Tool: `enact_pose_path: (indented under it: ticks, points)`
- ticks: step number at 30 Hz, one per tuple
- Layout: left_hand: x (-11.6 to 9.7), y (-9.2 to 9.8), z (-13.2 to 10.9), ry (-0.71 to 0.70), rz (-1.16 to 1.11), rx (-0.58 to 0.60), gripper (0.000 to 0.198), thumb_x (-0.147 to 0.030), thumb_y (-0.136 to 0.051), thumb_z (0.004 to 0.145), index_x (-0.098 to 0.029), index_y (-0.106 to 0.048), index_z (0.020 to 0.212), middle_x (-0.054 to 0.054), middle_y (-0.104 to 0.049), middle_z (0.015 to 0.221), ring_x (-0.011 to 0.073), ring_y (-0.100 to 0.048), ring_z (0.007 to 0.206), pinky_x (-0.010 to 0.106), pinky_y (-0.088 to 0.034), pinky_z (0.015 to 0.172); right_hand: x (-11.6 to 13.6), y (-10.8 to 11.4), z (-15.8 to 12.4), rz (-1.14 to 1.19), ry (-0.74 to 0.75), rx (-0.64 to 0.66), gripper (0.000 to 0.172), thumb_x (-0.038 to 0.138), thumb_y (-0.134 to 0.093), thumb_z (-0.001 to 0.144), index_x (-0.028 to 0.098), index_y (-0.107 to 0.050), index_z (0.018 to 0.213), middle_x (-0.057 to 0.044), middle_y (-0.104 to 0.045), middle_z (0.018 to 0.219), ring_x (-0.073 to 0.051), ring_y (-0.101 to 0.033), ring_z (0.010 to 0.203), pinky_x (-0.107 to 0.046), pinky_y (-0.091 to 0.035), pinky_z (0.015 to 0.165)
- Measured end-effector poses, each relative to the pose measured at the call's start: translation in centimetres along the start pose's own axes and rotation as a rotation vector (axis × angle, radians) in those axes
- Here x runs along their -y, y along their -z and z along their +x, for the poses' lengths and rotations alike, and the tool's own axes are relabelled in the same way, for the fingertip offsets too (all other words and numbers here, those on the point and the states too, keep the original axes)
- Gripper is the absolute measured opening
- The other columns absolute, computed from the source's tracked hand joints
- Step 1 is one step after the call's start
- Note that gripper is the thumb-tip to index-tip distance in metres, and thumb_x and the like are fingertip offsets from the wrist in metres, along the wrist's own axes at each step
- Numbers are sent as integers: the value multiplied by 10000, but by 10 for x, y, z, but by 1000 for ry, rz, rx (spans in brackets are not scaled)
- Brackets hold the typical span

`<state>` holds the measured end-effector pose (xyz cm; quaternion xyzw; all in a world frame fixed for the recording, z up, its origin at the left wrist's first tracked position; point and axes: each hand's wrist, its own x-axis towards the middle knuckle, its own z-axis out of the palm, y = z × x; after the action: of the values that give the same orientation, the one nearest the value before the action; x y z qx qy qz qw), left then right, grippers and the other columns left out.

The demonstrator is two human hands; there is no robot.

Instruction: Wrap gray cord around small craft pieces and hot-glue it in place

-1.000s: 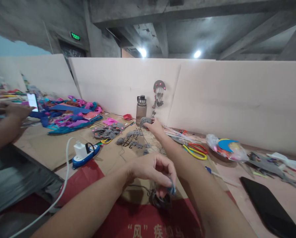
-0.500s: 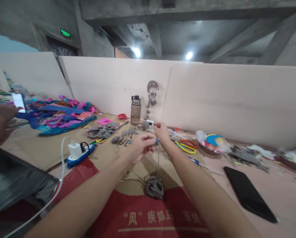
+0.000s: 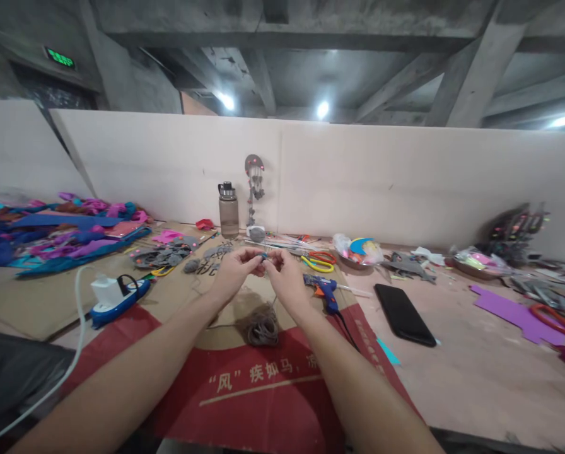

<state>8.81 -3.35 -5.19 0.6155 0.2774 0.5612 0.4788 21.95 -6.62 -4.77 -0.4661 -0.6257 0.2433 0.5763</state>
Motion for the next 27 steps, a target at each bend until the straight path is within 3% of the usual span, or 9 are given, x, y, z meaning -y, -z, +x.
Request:
enact_pose_path:
  ticks: [4,11,18,23,27]
  points:
    - [-3,-1,-1,31,-10,24,231,-297,-669,734,-112,-653,872,35,-666,708,124,-623,593,269,-549,599,7,6,0,-193,67,-75,129,307,-535,767,185,-572,785,13,-530,673,-135,-469,619,-262,-376,600]
    - [-5,-3,-1,63,-23,-4,241,-332,-690,718,-116,-627,805,40,-658,652,139,-635,579,270,-544,584,5,10,0,-209,44,-97,159,340,-522,773,190,-566,803,11,-540,677,-137,-462,613,-250,-356,585]
    - [4,22,15,-59,117,-209,238,-348,-650,740,-123,-630,816,30,-639,609,137,-608,515,266,-529,524,6,15,-2,-143,-35,57,223,386,-522,791,186,-553,698,39,-470,599,-115,-420,568,-243,-324,558]
    - [5,40,29,-88,-51,-406,244,-325,-665,706,-116,-627,825,9,-612,626,114,-594,536,231,-508,510,41,28,-19,-8,-42,157,227,395,-508,823,187,-592,785,65,-373,545,-89,-328,482,-224,-279,474]
    - [3,47,33,-89,-192,-470,242,-313,-690,674,-118,-619,799,7,-609,658,102,-594,551,224,-504,530,70,40,-45,-127,38,288,213,347,-481,866,189,-619,829,46,-434,566,-96,-407,519,-220,-335,505]
